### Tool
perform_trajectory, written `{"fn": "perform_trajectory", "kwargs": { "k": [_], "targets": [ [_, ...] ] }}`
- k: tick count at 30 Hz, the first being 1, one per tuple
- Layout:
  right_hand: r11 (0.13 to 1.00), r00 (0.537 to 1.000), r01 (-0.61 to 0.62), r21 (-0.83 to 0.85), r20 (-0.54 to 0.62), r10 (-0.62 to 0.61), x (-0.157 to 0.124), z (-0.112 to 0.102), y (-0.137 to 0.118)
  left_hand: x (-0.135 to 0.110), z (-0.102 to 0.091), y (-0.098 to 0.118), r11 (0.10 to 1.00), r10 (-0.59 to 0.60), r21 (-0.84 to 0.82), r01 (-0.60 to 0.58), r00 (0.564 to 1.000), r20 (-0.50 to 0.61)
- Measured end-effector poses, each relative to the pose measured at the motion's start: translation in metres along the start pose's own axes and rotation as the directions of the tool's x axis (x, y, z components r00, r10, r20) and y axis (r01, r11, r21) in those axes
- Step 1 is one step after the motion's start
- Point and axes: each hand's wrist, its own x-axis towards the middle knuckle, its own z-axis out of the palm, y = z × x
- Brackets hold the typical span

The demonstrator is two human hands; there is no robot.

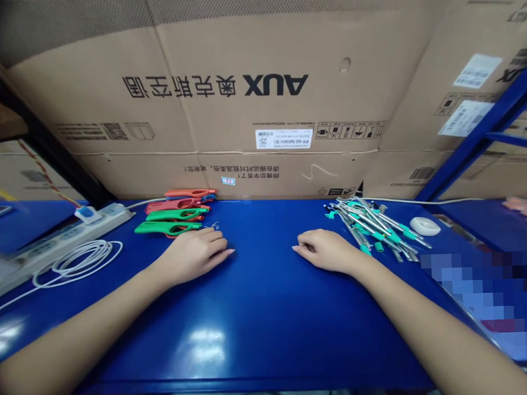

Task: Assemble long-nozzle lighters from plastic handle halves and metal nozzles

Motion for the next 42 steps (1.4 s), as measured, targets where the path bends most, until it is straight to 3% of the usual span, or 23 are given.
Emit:
{"fn": "perform_trajectory", "kwargs": {
  "k": [4, 7, 11, 15, 28, 36, 42],
  "targets": [
    [1.0, 1.0, -0.014, 0.016, 0.018, 0.014, 0.0, 0.0, 0.0, 0.0, -0.007, 0.001, 0.996, -0.032, 0.09, 0.029, 0.999, 0.033],
    [0.999, 1.0, -0.019, 0.029, 0.023, 0.018, 0.001, 0.0, 0.001, 0.001, -0.012, 0.0, 0.966, -0.201, 0.171, 0.196, 0.979, 0.017],
    [0.999, 0.999, -0.018, 0.029, 0.032, 0.017, -0.001, -0.001, -0.001, -0.001, -0.02, -0.003, 0.834, -0.524, 0.217, 0.508, 0.852, 0.02],
    [0.999, 0.999, -0.026, 0.032, 0.039, 0.025, -0.001, -0.003, -0.002, -0.005, -0.029, -0.006, 0.74, -0.654, 0.253, 0.623, 0.755, 0.053],
    [0.999, 0.999, -0.029, 0.018, 0.046, 0.028, 0.0, -0.002, -0.003, -0.006, -0.036, -0.014, 0.631, -0.773, 0.304, 0.714, 0.613, 0.164],
    [1.0, 0.999, -0.023, 0.013, 0.045, 0.022, -0.001, -0.003, -0.002, -0.01, -0.031, -0.029, 0.645, -0.764, 0.279, 0.711, 0.598, 0.244],
    [1.0, 0.999, -0.011, 0.012, 0.041, 0.011, -0.001, -0.003, -0.002, -0.011, -0.037, -0.033, 0.648, -0.762, 0.266, 0.714, 0.616, 0.202]
  ]
}}
